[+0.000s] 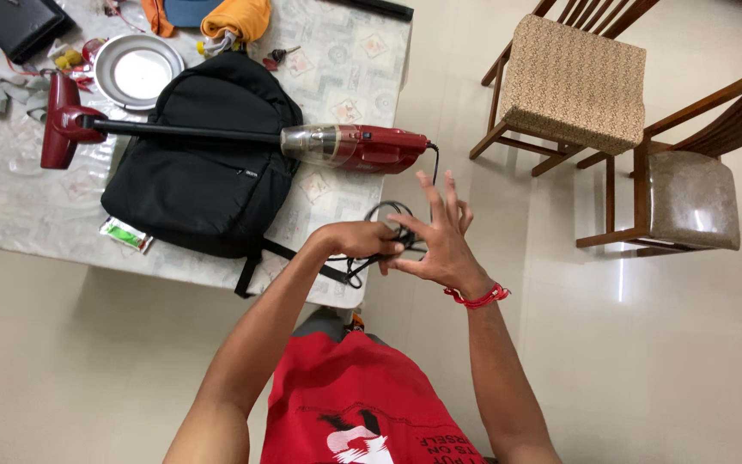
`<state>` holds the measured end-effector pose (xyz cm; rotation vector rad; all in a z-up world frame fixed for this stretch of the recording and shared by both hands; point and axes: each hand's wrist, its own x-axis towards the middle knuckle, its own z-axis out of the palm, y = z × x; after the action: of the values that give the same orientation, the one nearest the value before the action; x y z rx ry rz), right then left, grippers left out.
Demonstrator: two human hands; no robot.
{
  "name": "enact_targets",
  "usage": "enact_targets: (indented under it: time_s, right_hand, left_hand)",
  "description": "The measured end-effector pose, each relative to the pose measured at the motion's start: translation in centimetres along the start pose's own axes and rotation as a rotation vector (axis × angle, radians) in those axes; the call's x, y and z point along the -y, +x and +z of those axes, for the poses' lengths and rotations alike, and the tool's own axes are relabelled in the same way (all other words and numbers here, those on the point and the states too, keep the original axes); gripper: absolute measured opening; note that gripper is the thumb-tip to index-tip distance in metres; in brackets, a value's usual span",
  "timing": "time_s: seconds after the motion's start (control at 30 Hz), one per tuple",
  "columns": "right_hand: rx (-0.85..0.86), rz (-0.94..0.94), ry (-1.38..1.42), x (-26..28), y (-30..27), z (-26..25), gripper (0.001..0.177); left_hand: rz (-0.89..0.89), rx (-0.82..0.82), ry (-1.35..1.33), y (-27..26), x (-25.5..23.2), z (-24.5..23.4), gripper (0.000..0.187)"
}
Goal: The person unplugs a vacuum cleaner, coils the power cord by hand, and then detaches the cleaning head and extension tubes from the main unit.
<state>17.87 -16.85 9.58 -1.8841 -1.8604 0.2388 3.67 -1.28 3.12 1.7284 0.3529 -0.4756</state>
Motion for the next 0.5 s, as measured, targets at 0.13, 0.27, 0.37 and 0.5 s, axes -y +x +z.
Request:
enact_targets:
  time_s: [0.13,0.27,0.37,0.5]
  right_hand:
    - [0.112,0.061,0.029,-0.6,1.1,-0.2,0.049]
    - [0.183,0.146,0.013,-1.2,1.6,0.1,0.038]
    - [0.169,0.134,0.017,-1.8,1.9,0.0,0.032]
    - [0.198,0.085,-0.042,-2.6,2.0,0.1,0.024]
  left_hand:
    - [0.001,0.090,0.064,0.9,0.0,-1.4,0.044]
    - [-0.030,0.096,0.150,1.4,0.3,-2.5,0.043]
    - [-0.025,0.081,0.238,1.1,-0.5,-3.3,0.041]
    - [0.001,-0.024,0.359,1.0,-1.8,-3.8,0.042]
